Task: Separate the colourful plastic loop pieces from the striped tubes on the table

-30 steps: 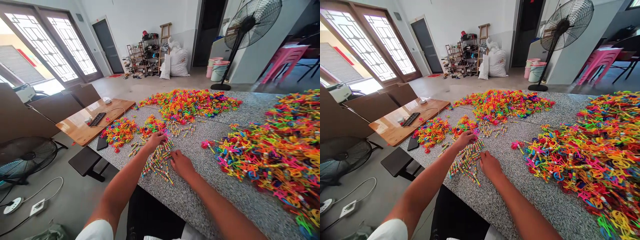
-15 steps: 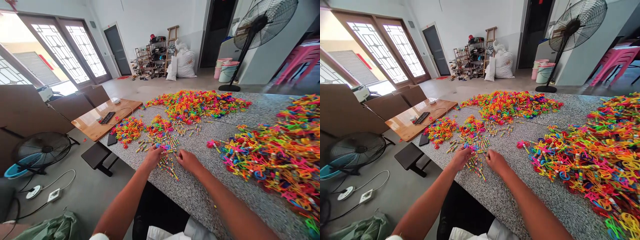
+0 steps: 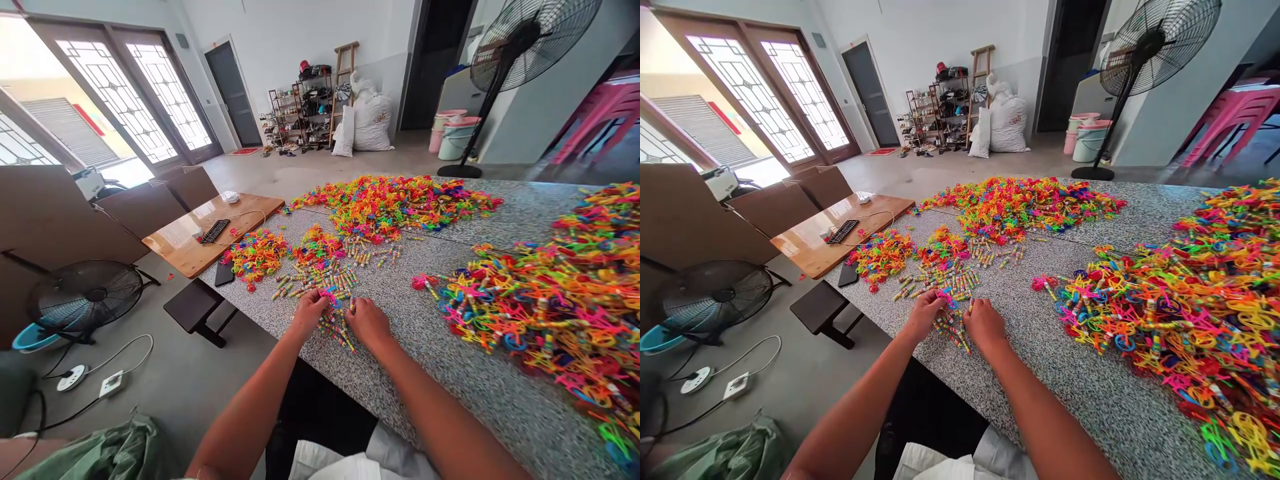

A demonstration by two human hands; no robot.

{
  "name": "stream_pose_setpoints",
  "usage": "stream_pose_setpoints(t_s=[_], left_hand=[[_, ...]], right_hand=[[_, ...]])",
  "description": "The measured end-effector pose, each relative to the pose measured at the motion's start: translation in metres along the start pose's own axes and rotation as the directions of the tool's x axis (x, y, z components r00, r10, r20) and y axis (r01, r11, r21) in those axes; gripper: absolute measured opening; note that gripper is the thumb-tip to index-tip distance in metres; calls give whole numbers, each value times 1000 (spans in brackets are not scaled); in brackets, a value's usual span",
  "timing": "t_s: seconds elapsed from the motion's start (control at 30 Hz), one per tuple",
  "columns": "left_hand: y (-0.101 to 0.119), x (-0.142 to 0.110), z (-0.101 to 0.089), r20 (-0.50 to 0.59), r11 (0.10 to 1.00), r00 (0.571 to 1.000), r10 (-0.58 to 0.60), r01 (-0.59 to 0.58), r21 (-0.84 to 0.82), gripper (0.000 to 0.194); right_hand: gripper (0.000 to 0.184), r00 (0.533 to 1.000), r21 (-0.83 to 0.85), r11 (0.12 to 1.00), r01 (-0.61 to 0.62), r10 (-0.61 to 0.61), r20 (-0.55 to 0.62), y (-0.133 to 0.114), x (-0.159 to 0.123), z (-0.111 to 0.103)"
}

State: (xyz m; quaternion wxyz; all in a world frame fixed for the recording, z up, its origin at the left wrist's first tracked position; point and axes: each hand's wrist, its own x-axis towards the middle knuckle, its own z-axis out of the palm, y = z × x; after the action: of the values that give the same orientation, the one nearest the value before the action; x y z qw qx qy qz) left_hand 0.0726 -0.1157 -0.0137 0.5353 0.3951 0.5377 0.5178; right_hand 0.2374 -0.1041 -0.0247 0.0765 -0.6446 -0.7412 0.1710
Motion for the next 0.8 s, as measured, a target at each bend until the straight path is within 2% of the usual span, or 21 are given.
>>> stream_pose_setpoints(t_s=[0.13,0.2,0.23,0.27,0.3,0.37,0.4,0.47,0.6,0.8], left_hand=[[3,-4,-1,35,998,999,-26,28,-59,31],[5,-7,-1,75,990,996,-53,62,-125,35],[6,-9,-1,113,985,992,-64,81,-152,36],[8,-12,0,157,979,985,-72,100,-176,38],[9,-14,0,208,974,975,-76,117,-193,38],[12,-18,2,294,966,953,-72,140,-216,38],[14,-20,4,325,963,943,-68,147,-224,37],[16,-21,7,367,960,928,-64,157,-230,37],[17,-22,13,421,966,903,-83,177,-191,37],[17,-24,15,456,951,878,-147,252,-178,36]], right_hand=[[25,993,18,994,-112,111,45,8,8,-7],[17,990,135,981,-140,135,44,17,7,-10],[12,989,260,955,-143,130,66,22,5,-12],[10,989,426,893,-142,109,102,27,2,-14],[11,987,604,785,-140,64,145,31,-1,-17],[18,978,860,491,-140,-66,197,37,-11,-23],[21,973,922,363,-134,-127,192,39,-16,-27],[27,966,971,204,-122,-201,164,41,-26,-33],[30,965,989,39,-142,-215,147,44,-37,-35],[31,972,993,4,-117,-204,115,48,-41,-30]])
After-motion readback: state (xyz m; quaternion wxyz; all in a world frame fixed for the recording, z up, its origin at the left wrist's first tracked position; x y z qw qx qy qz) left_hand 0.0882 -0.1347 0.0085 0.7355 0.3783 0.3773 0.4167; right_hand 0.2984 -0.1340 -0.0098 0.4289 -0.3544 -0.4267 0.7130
